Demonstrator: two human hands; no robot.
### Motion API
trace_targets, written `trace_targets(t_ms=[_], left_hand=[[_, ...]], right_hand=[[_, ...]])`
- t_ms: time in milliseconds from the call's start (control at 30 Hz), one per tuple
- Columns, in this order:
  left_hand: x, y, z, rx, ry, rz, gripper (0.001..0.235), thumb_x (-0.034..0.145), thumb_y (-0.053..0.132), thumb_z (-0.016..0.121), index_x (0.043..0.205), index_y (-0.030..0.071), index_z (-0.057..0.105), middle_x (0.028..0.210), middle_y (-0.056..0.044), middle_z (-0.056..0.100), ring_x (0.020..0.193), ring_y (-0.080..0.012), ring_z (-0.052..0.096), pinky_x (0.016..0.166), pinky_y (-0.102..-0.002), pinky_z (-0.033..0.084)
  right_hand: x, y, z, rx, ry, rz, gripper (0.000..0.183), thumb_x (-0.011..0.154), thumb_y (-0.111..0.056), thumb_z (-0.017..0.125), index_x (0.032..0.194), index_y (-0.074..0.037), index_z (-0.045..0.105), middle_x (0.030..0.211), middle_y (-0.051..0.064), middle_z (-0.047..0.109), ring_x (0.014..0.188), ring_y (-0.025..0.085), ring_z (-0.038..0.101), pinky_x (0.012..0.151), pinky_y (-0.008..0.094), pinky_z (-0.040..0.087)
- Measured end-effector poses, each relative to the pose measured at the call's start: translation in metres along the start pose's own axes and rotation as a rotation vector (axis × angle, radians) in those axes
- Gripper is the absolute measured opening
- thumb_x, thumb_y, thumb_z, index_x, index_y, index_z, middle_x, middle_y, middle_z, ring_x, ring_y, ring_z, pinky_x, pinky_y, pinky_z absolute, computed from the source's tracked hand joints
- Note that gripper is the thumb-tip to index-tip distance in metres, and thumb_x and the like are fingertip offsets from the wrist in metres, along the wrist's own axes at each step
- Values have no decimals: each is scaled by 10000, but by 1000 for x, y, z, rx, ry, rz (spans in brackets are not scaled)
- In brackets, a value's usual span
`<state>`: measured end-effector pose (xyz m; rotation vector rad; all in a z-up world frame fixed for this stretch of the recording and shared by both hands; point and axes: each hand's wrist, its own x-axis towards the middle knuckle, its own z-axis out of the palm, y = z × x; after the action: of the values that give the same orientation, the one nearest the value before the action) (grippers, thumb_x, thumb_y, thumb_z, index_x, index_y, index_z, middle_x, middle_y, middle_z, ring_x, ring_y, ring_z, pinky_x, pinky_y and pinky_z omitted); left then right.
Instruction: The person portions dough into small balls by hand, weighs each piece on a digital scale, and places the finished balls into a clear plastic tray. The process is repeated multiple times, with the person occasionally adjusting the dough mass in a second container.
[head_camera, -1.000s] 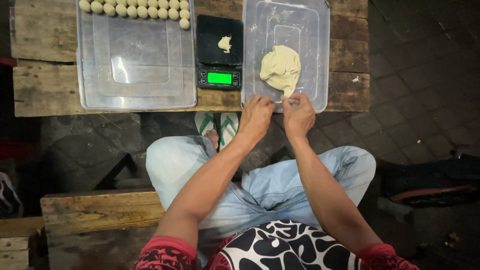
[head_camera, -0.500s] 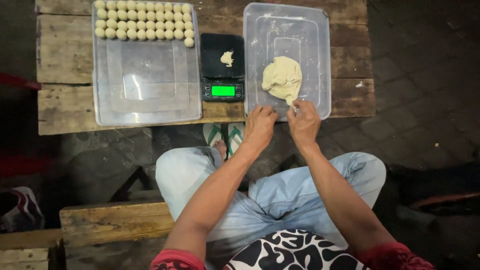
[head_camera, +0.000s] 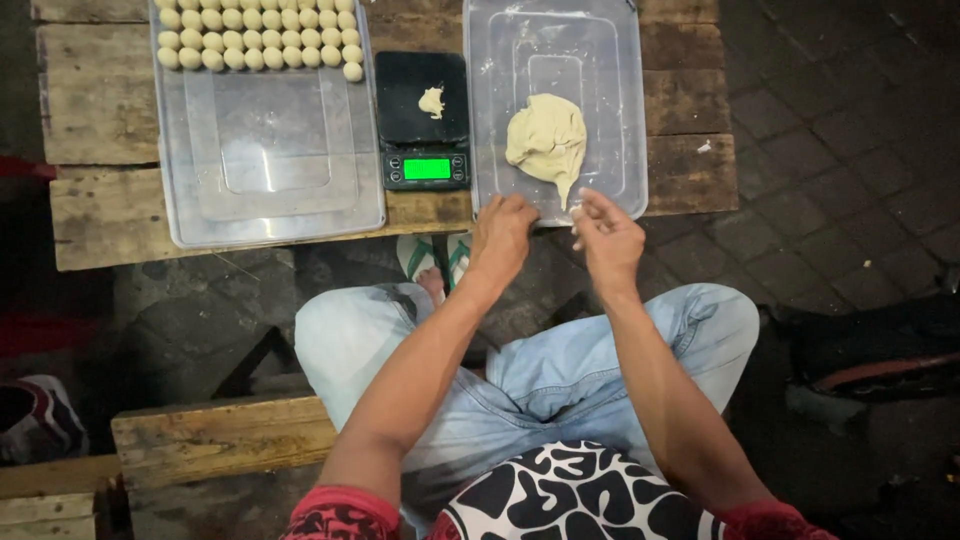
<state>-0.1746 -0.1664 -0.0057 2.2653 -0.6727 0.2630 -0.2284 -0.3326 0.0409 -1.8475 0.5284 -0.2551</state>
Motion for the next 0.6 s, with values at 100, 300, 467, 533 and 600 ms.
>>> trace_targets(t_ms=[100,300,467,533,600], left_hand=[[11,18,-25,-133,-89,-97,160,864,139,751,1021,113,763,887,-101,666,852,-341,649,722,-439,520],[12,36,-38,-525,-11,-85,372,868,85,800,1222,80,688,1004,-152,700,980,-378,702,863,-456,569],[20,37,-50,-598,17,-111,144,942,124,749,1068,54,760,958,-180,722,928,-391,719,804,-437,587],[21,31,-47,-613,8,-131,137,939,135,755,1054,62,770,965,-184,717,933,-388,718,794,-431,588],[20,28,-46,-630,-1,-158,130,936,147,761,1039,70,780,972,-187,713,938,-385,717,783,-425,588]], right_hand=[[-4,-10,1,300,52,188,314,905,-54,781,1211,-6,727,947,132,739,761,167,737,620,269,661],[-8,-26,0,625,-24,494,253,947,-156,739,1174,-48,713,935,74,720,800,181,750,699,298,650],[-16,-31,-7,465,-196,390,402,982,-153,689,1353,-4,646,1135,164,718,945,223,733,806,347,627],[-24,-41,-8,373,-196,312,407,985,-151,695,1364,-12,643,1157,177,726,957,212,733,801,321,629],[-27,-40,-8,279,-198,240,413,988,-150,702,1375,-20,640,1180,189,734,970,201,734,796,295,631]])
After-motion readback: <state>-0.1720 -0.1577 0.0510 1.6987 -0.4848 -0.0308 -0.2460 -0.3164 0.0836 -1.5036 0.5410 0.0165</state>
